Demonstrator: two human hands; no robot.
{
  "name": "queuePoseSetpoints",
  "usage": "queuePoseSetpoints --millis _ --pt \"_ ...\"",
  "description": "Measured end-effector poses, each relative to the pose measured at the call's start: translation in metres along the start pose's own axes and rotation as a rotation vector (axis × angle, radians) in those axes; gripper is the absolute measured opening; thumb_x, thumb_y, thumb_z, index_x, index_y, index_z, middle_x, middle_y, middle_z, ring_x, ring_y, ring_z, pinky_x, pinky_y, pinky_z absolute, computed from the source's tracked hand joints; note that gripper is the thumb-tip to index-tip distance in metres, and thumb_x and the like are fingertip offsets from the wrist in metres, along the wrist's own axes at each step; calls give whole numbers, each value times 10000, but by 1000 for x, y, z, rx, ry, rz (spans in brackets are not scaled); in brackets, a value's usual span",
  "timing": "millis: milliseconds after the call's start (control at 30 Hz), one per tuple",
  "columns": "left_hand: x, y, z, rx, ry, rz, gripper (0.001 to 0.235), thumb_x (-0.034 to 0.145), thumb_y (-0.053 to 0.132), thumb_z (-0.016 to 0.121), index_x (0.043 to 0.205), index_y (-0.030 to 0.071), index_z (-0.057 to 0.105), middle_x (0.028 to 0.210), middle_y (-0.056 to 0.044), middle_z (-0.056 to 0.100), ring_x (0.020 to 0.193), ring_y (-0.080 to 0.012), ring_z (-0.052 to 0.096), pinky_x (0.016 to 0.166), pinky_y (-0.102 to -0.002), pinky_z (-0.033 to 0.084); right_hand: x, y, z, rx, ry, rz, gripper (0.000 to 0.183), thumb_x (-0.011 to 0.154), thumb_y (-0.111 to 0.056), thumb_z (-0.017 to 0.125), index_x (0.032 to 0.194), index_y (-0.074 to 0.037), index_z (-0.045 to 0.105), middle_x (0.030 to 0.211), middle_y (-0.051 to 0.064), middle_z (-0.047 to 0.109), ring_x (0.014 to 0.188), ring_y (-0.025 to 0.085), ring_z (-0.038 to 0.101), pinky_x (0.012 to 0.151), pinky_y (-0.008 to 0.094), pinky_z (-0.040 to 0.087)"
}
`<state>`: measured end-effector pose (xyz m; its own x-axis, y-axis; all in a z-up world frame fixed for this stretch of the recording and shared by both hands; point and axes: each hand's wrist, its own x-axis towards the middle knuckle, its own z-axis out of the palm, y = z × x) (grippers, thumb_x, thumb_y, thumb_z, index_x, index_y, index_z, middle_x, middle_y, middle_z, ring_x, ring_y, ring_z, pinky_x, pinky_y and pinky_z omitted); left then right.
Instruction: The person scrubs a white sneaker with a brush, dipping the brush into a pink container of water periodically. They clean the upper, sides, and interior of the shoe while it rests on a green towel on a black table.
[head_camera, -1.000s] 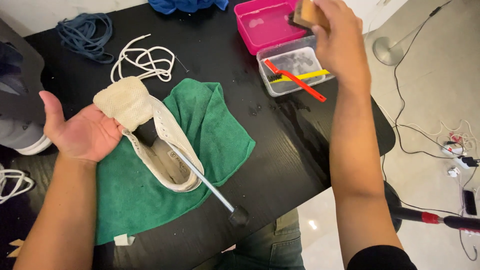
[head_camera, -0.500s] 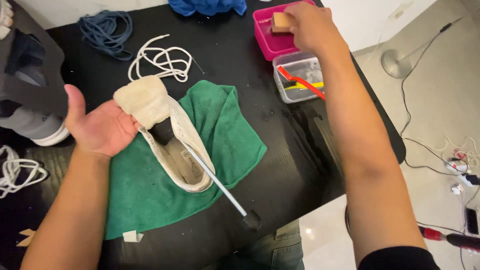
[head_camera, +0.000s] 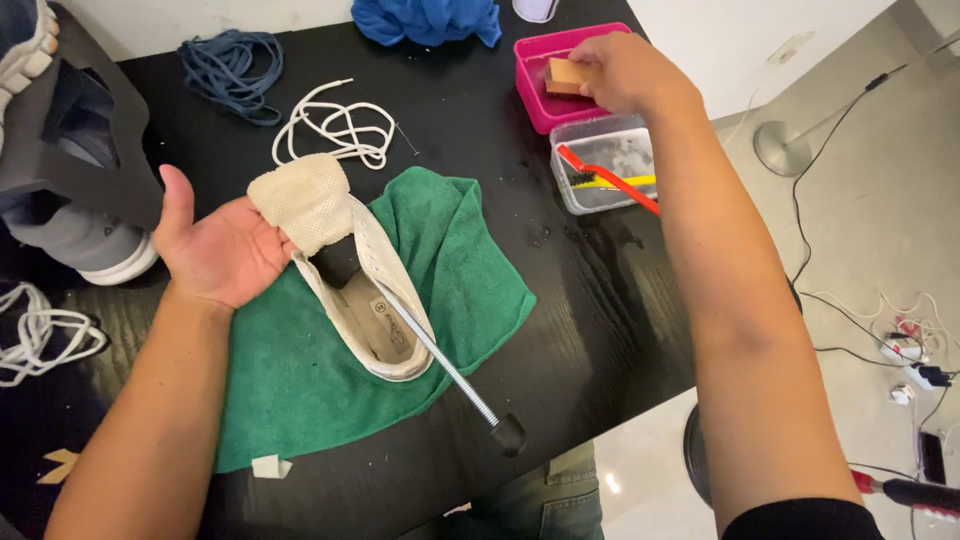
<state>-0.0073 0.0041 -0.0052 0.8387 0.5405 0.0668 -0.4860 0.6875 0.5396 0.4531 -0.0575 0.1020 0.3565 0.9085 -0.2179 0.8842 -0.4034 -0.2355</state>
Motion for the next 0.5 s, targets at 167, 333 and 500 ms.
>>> queuePoseSetpoints --millis 167,333,500 --pt "1 0 -4 12 -4 -1 1136 842 751 438 1517 -162 394 1493 -328 507 1376 -426 524 1115 -471 438 16 28 0 -20 143 -213 293 1034 -133 589 1314 -48 610 1218 176 619 1024 370 582 752 501 469" --pt "0 0 -6 59 11 -9 1140 830 771 451 1501 -151 430 1441 -307 568 1292 -400 603 1012 -424 508 13 34 0 -34 290 -290 331 1034 -110 611 1348 -2 626 1273 214 620 1079 406 568 804 539 443" --pt "-1 -1 -8 45 22 5 1128 834 761 453 1489 -157 444 1447 -305 564 1314 -402 589 1048 -434 495 4 27 -1 -55 382 -224 261 982 7 560 1216 -85 631 1101 165 676 1035 421 578 949 527 258"
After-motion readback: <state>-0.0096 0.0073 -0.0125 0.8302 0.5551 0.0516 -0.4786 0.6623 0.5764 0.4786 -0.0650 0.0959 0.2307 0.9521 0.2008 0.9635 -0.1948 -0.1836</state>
